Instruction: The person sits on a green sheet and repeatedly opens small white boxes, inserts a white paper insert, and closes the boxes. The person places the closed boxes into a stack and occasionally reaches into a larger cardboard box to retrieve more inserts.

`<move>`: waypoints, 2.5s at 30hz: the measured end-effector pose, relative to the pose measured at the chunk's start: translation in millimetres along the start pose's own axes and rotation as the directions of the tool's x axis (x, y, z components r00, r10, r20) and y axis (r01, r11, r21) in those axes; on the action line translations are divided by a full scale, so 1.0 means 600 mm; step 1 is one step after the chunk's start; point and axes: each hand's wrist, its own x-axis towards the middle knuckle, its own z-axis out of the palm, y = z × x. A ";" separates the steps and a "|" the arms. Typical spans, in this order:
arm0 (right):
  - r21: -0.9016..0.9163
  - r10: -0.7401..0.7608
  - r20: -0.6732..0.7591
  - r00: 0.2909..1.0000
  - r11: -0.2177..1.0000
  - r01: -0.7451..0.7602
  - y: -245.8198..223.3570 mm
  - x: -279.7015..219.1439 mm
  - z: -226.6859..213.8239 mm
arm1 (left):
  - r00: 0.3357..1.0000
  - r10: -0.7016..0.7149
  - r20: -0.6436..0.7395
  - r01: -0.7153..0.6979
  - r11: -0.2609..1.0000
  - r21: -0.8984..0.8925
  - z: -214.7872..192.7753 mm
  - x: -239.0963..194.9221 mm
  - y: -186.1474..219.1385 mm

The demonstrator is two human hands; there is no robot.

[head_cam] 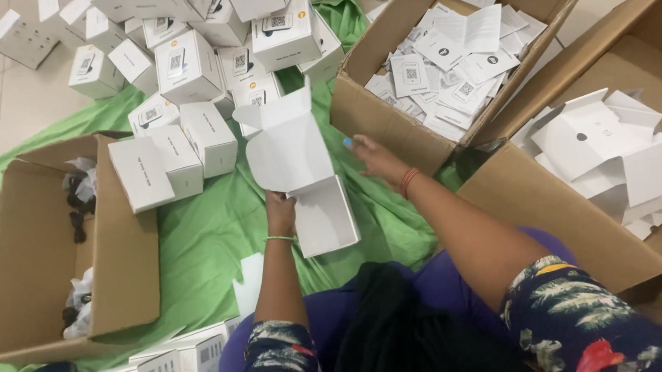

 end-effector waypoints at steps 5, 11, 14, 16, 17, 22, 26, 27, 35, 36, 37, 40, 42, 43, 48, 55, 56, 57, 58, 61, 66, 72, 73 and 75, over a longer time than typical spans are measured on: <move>0.130 0.002 0.155 0.988 0.991 -0.022 0.001 -0.005 0.001 | 0.997 0.065 0.048 -0.077 0.942 0.326 0.027 -0.048 -0.032; 0.056 -0.241 0.298 0.924 0.970 0.235 -0.049 -0.037 0.012 | 0.929 0.158 0.336 -0.334 0.749 0.572 0.037 -0.094 0.119; -0.155 -0.289 0.327 0.900 0.923 0.353 -0.068 -0.065 0.023 | 0.871 0.024 0.491 -0.333 0.764 0.552 0.012 -0.126 0.189; -0.284 -0.285 0.356 0.890 0.875 0.393 -0.084 -0.086 0.035 | 0.844 -0.031 0.536 -0.231 0.881 0.413 -0.007 -0.151 0.224; -0.406 -0.250 0.391 0.886 0.817 0.410 -0.095 -0.099 0.040 | 0.814 -0.113 0.570 -0.073 0.953 0.295 -0.013 -0.167 0.243; -0.608 -0.140 0.545 0.826 0.612 0.505 -0.088 -0.117 0.057 | 0.742 -0.225 0.632 0.173 0.974 0.144 -0.061 -0.225 0.208; -0.684 -0.098 0.675 0.731 0.287 0.671 -0.042 -0.114 0.045 | 0.715 -0.247 0.654 0.470 0.862 -0.188 -0.094 -0.254 0.122; -0.703 -0.073 0.690 0.720 0.167 0.691 -0.031 -0.111 0.041 | 0.723 -0.220 0.655 0.532 0.783 -0.323 -0.097 -0.263 0.116; -0.808 0.053 0.589 0.807 -0.004 0.590 -0.013 -0.106 0.039 | 0.719 -0.621 0.311 0.402 0.738 0.542 -0.145 -0.238 0.051; -0.824 0.087 0.560 0.824 -0.044 0.565 -0.009 -0.104 0.037 | 0.738 -0.674 0.031 0.330 0.401 0.855 -0.159 -0.225 0.035; -0.826 0.084 0.557 0.826 -0.046 0.561 -0.011 -0.107 0.039 | 0.740 -0.672 0.035 0.325 0.403 0.856 -0.247 -0.216 -0.076; -0.846 0.185 0.497 0.848 -0.114 0.521 -0.024 -0.116 0.053 | 0.879 -0.429 0.208 0.437 0.900 0.012 -0.260 -0.168 -0.160; -0.913 0.308 0.372 0.876 -0.046 0.404 -0.037 -0.128 0.072 | 0.719 -0.679 0.145 0.653 0.733 0.191 -0.083 -0.230 0.083; -0.914 0.305 0.372 0.877 -0.047 0.403 -0.028 -0.118 0.066 | 0.721 -0.677 0.147 0.650 0.735 0.193 -0.060 -0.234 0.102; -0.869 0.120 0.451 0.885 0.284 0.404 0.072 -0.036 0.016 | 0.616 -0.714 0.331 0.668 0.697 0.260 -0.078 -0.198 -0.010; -0.428 -0.086 0.297 0.951 0.878 0.213 -0.030 -0.058 0.033 | 0.894 -0.345 0.287 0.399 0.903 -0.157 -0.034 -0.237 0.229; -0.307 -0.057 0.310 0.949 0.939 0.156 -0.043 -0.069 0.040 | 0.931 -0.281 0.232 0.310 0.945 -0.101 -0.029 -0.234 0.226; -0.182 -0.029 0.324 0.946 0.979 0.092 -0.055 -0.080 0.046 | 0.961 -0.210 0.180 0.221 0.975 -0.039 -0.024 -0.231 0.223; -0.188 -0.026 0.326 0.945 0.978 0.092 -0.064 -0.084 0.048 | 0.962 -0.209 0.178 0.220 0.974 -0.046 -0.027 -0.226 0.206; -0.180 0.034 0.307 0.951 0.984 0.022 -0.087 -0.101 0.054 | 0.978 -0.179 0.111 0.166 0.979 0.119 -0.021 -0.218 0.181; -0.332 -0.025 0.447 0.894 0.924 0.192 -0.096 -0.112 0.064 | 0.984 0.145 0.101 -0.157 0.980 0.123 -0.001 -0.214 0.215; -0.639 -0.156 0.439 0.885 0.639 0.429 -0.047 -0.083 0.059 | 0.871 0.467 0.154 -0.452 0.635 0.627 -0.055 -0.167 0.131; -0.640 -0.154 0.440 0.885 0.638 0.429 -0.047 -0.086 0.066 | 0.871 0.467 0.152 -0.451 0.636 0.626 -0.050 -0.170 0.150; -0.470 -0.127 0.472 0.873 0.801 0.370 -0.048 -0.092 0.077 | 0.997 -0.006 0.074 -0.018 0.948 0.317 -0.038 -0.175 0.187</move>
